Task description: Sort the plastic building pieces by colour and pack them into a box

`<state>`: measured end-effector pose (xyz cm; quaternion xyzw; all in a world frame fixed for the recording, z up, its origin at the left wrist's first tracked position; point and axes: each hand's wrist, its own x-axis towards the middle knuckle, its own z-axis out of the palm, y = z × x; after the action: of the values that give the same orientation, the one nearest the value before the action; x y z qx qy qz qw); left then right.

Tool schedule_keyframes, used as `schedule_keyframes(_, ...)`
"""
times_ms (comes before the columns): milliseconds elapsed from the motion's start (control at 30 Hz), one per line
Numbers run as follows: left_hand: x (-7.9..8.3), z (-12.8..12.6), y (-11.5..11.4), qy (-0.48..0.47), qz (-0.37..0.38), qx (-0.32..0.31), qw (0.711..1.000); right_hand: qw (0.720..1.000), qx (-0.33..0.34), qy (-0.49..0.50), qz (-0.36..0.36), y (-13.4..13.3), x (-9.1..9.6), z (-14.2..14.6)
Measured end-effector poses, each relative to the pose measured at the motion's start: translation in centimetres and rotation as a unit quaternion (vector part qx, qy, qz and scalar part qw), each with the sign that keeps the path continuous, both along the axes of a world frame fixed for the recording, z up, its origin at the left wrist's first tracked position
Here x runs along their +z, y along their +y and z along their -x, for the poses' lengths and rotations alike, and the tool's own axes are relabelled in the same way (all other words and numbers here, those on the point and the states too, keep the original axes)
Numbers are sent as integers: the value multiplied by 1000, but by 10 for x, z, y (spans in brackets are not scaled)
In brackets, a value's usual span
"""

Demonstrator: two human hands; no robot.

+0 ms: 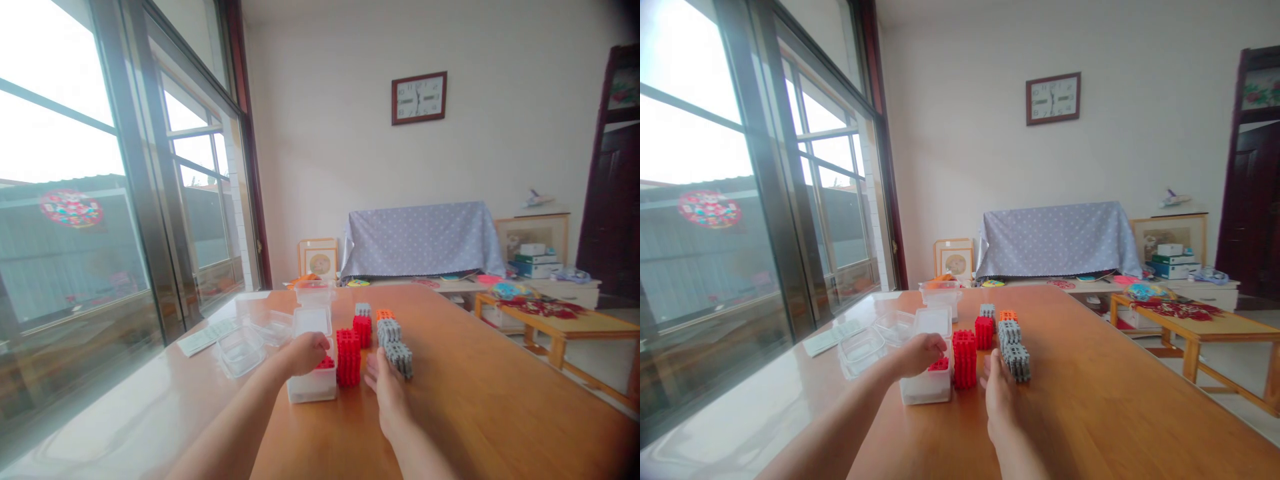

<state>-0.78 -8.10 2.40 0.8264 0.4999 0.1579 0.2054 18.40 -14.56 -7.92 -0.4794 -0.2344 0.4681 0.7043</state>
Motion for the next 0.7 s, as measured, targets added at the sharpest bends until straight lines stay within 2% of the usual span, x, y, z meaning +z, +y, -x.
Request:
schedule_keyframes(100,12,-3,2,-53,-67,-6,996,1000,-4,2,0,0,1,0)
schedule_keyframes(200,26,-10,1,-120,-140,-56,981,1000,-7,3,0,0,1,0)
schedule_keyframes(333,35,-21,-1,-89,-125,-108,982,1000,-12,2,-3,0,1,0)
schedule_keyframes(567,32,-31,7,-68,-83,-103,989,1000,-18,6,0,0,1,0)
schedule_keyframes(700,35,-28,5,-92,-102,-101,985,1000,-11,2,0,1,0,0)
